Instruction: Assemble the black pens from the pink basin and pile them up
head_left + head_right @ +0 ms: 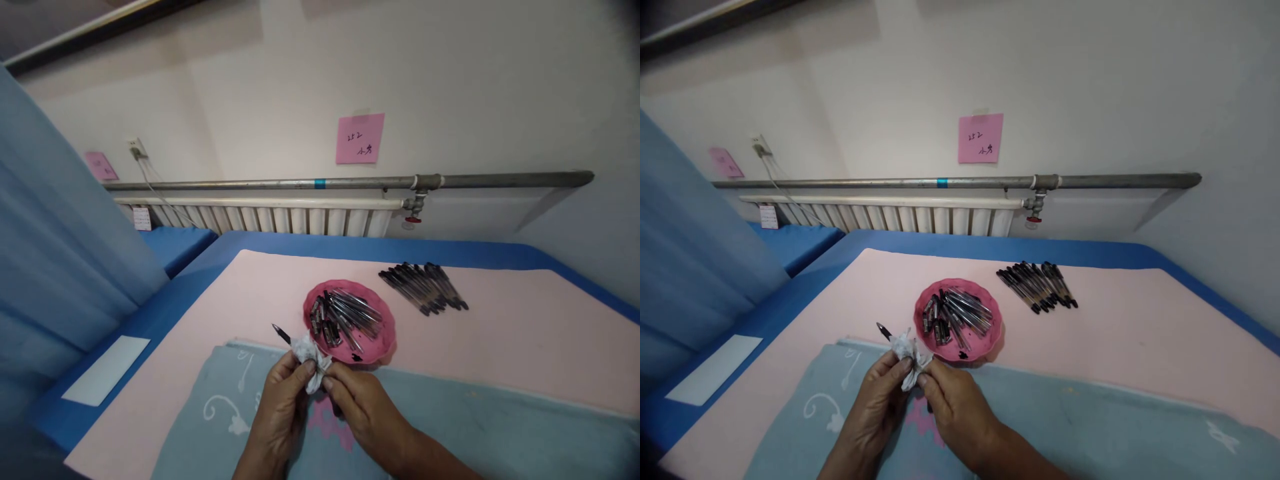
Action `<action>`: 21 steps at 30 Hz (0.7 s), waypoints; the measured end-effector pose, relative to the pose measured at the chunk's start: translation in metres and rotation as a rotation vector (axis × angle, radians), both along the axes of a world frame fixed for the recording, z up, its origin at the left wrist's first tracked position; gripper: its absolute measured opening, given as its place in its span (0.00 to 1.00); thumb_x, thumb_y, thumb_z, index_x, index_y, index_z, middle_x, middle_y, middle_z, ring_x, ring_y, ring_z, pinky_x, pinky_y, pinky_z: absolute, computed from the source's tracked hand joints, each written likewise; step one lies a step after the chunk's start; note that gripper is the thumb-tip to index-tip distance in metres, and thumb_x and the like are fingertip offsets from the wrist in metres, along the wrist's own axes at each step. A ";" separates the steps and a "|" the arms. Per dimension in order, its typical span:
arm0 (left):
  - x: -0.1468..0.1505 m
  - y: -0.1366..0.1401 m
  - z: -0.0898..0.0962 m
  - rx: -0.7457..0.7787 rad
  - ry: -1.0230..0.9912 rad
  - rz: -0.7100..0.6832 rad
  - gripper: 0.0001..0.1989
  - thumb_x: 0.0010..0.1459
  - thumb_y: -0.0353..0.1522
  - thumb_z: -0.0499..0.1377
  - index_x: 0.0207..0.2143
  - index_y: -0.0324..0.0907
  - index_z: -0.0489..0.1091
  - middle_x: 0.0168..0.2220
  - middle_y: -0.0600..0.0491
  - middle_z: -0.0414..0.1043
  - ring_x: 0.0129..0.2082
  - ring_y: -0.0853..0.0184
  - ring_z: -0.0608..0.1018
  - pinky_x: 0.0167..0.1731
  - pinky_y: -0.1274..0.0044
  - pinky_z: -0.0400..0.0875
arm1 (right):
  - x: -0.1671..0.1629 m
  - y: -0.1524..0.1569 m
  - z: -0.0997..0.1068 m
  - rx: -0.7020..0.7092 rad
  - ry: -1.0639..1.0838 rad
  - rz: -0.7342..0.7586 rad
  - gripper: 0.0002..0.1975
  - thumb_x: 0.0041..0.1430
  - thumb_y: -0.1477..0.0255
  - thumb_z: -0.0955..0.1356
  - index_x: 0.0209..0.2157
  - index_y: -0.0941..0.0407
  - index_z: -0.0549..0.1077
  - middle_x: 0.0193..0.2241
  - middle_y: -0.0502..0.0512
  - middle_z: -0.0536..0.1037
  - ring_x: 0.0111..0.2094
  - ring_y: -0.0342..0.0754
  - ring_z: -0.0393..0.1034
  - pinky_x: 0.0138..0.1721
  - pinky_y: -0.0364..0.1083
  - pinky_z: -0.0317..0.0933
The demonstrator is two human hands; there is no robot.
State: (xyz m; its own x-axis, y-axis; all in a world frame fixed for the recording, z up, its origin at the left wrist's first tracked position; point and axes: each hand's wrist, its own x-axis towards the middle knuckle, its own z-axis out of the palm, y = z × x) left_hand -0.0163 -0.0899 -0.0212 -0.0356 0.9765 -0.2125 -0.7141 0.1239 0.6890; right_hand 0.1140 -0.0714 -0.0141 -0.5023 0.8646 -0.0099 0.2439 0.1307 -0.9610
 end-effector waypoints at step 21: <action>-0.048 -0.002 0.006 -0.193 0.064 0.304 0.12 0.39 0.24 0.68 0.30 0.40 0.74 0.28 0.55 0.78 0.26 0.70 0.79 0.29 0.81 0.75 | -0.001 -0.002 -0.004 -0.299 0.047 0.107 0.12 0.56 0.66 0.60 0.22 0.57 0.65 0.16 0.46 0.66 0.17 0.37 0.56 0.19 0.38 0.49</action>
